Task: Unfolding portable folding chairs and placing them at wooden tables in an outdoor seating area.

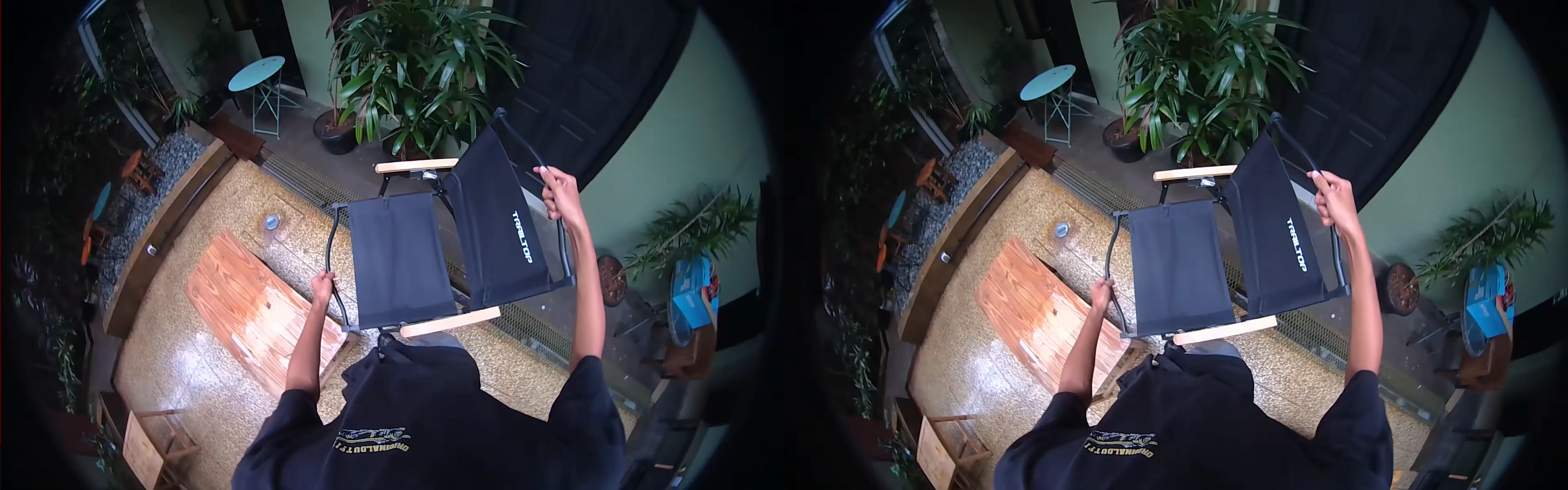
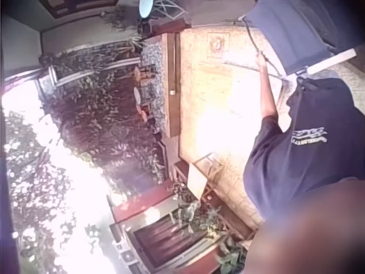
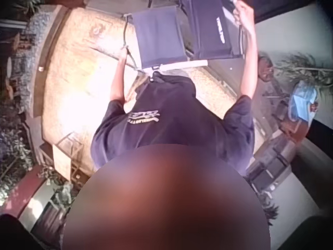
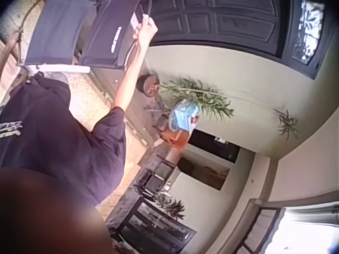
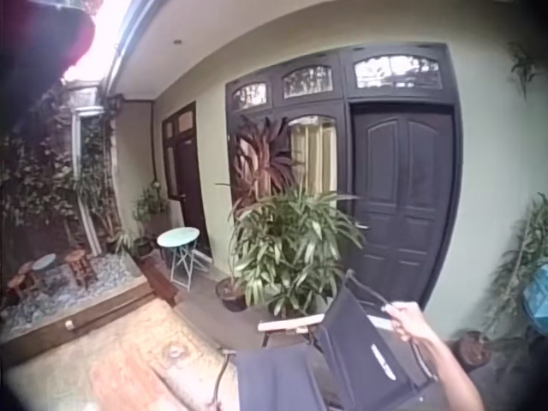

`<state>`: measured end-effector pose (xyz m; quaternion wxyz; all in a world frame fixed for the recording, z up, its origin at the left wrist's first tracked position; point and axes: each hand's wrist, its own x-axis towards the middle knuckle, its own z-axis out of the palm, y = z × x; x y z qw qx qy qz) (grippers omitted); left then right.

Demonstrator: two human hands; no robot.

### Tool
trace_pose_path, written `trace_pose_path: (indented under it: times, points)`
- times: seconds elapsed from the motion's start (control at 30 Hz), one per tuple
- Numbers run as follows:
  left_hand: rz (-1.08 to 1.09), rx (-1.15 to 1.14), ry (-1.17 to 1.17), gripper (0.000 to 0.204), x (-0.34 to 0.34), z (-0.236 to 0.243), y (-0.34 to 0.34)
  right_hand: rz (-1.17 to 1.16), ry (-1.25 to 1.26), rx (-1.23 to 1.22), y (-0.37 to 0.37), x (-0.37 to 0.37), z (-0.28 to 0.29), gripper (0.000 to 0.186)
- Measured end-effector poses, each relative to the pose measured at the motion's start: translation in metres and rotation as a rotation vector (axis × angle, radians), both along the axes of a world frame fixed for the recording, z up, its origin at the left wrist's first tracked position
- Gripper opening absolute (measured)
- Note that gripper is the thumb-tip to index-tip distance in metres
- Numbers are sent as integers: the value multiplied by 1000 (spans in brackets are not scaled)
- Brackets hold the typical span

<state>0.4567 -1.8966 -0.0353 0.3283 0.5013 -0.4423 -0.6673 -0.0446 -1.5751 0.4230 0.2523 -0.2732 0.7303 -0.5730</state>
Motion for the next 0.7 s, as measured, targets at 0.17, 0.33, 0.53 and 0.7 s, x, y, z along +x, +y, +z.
trace_pose_path:
  times: [0.17, 0.33, 0.53, 0.7]
  points:
    - [34, 123, -109, 16, -37, 27, -41, 0, -61, 13, -64, 4, -7, 38]
    - [114, 193, -123, 19, -65, -3, -89, 242, -238, -51, -148, -20, -29, 39]
    - [328, 181, -104, 23, -62, -61, -99, 398, -423, -63, -249, -30, -21, 43]
    - [308, 49, -717, 33, -36, -58, -85, 621, -594, -47, -347, 2, -19, 45]
